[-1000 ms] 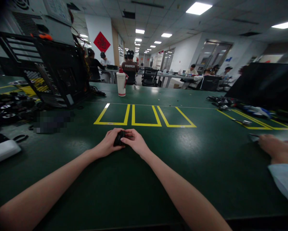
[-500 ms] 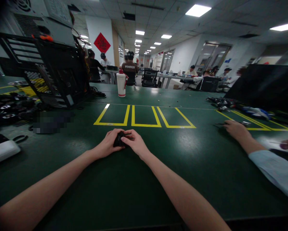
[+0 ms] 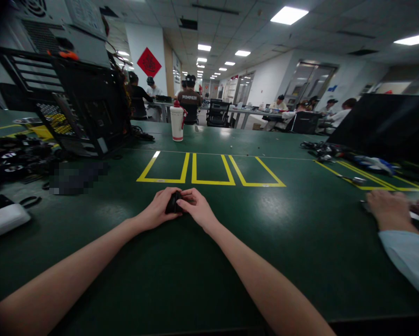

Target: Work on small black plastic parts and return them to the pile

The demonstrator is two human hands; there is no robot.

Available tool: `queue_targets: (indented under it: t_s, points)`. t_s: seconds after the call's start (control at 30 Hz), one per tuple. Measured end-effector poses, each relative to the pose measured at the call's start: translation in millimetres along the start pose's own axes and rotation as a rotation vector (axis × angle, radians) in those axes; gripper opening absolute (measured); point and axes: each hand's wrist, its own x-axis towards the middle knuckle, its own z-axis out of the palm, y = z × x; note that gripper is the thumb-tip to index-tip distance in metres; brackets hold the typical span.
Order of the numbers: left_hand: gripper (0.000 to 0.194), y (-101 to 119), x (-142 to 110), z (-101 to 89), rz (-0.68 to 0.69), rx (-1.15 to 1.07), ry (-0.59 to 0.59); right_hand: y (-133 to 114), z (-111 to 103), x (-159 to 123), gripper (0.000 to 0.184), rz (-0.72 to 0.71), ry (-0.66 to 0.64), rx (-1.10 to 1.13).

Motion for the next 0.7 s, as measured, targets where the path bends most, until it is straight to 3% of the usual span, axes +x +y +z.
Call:
queue_targets:
  t_s: [0.37, 0.53, 0.7]
  points:
    - [0.053, -0.3, -0.3, 0.7, -0.008, 0.007, -0.004, 3.0, -3.9, 0.3, 0.04, -0.029, -0.069, 0.002]
    - [0.055, -0.6, -0.5, 0.7, -0.005, -0.005, -0.007, 3.3, -1.2, 0.6, 0.028, -0.044, 0.002, -0.015]
    - [0.057, -1.1, -0.6, 0.1, -0.004, -0.002, -0.004, 2.8, -2.6, 3.0, 0.038, 0.032, 0.019, -0.012]
